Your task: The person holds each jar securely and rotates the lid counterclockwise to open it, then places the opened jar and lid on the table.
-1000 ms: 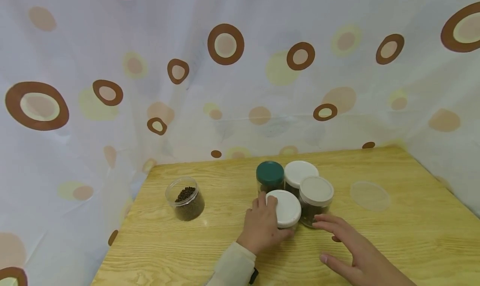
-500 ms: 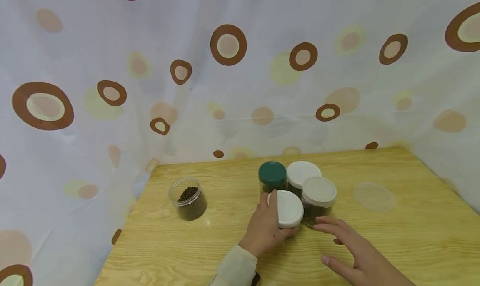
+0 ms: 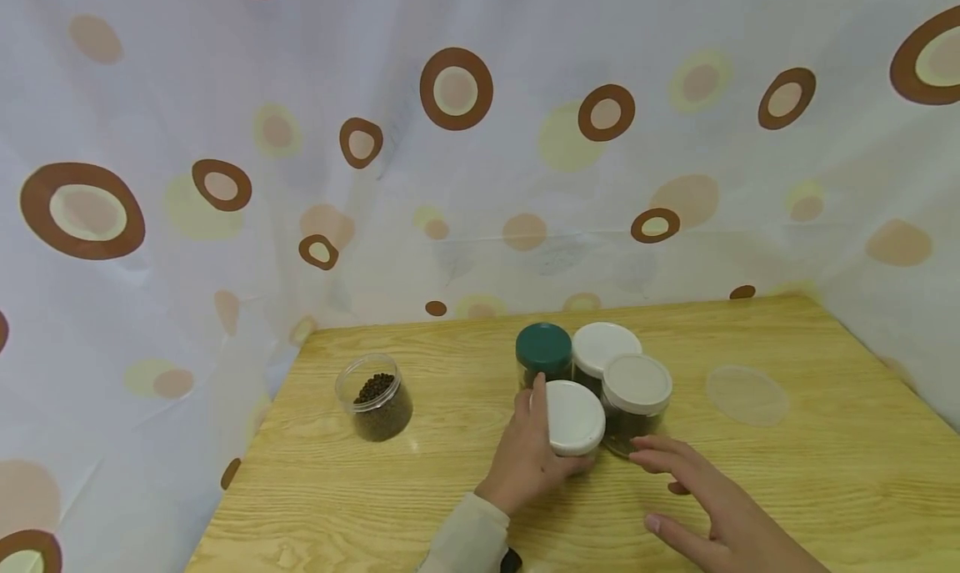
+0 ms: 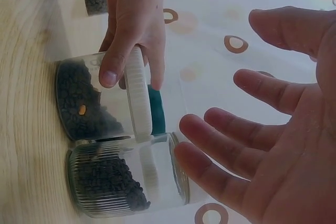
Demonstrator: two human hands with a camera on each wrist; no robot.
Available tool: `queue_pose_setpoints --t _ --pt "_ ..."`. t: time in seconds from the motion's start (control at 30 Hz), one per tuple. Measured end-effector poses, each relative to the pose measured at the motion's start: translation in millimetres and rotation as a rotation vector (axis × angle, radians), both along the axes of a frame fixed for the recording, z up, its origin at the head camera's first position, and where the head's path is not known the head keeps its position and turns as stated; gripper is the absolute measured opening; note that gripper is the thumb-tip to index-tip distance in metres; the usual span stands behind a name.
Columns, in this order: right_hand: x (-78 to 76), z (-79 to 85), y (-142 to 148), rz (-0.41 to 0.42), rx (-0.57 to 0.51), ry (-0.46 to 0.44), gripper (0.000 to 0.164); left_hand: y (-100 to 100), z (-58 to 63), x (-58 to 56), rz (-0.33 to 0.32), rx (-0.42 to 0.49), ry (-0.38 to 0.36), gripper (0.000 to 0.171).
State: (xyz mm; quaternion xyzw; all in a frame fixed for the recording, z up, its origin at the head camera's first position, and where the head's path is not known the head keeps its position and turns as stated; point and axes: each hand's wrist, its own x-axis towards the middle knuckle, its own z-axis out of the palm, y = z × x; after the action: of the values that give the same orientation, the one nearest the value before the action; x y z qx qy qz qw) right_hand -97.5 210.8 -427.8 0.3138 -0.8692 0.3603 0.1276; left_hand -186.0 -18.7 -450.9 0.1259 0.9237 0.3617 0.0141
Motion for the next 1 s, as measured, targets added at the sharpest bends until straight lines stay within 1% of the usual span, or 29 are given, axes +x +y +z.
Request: queue_pose_setpoints --t 0.1,0.17,0.3,0.4,0.6,0.67,0.77,0.83,0.9,1.0 --pt "0.3 -0.2 1.0 0.005 -0.006 0.002 0.066 -3.6 1.2 -0.1 0.009 0.041 -0.014 0.121" --pt "0.4 -0.2 1.6 0.01 -0.009 0.009 0.066 -7.0 3.1 0.5 0.018 0.07 -0.008 0.118" --pt "0.8 -0.4 2.1 0.016 -0.01 0.012 0.066 -14.2 9.1 4.5 0.027 0.13 0.038 0.11" --pt "1.2 -0.4 2.8 0.014 -0.009 0.014 0.066 -18.1 12.4 8.3 0.028 0.17 0.065 0.107" --pt "1.5 1.0 3.8 0.01 -0.012 0.016 0.065 -22.2 18.7 17.1 0.053 0.273 0.091 0.12" --pt "1.7 2.0 3.6 0.007 -0.012 0.01 0.064 -23.9 21.6 20.8 0.057 0.316 0.095 0.12" --pt "1.8 3.0 3.2 0.0 -0.011 -0.009 0.065 -27.0 24.9 24.5 0.021 0.378 0.093 0.109" --pt "2.0 3.7 2.9 -0.001 -0.01 -0.016 0.067 -29.5 26.0 26.6 -0.006 0.399 0.086 0.099" --pt "1.9 4.0 2.9 0.003 -0.009 -0.017 0.068 -31.7 26.1 27.8 -0.026 0.402 0.08 0.094" --pt "1.9 4.6 3.0 0.009 -0.008 -0.008 0.068 -34.7 25.9 30.6 -0.032 0.377 0.087 0.095"
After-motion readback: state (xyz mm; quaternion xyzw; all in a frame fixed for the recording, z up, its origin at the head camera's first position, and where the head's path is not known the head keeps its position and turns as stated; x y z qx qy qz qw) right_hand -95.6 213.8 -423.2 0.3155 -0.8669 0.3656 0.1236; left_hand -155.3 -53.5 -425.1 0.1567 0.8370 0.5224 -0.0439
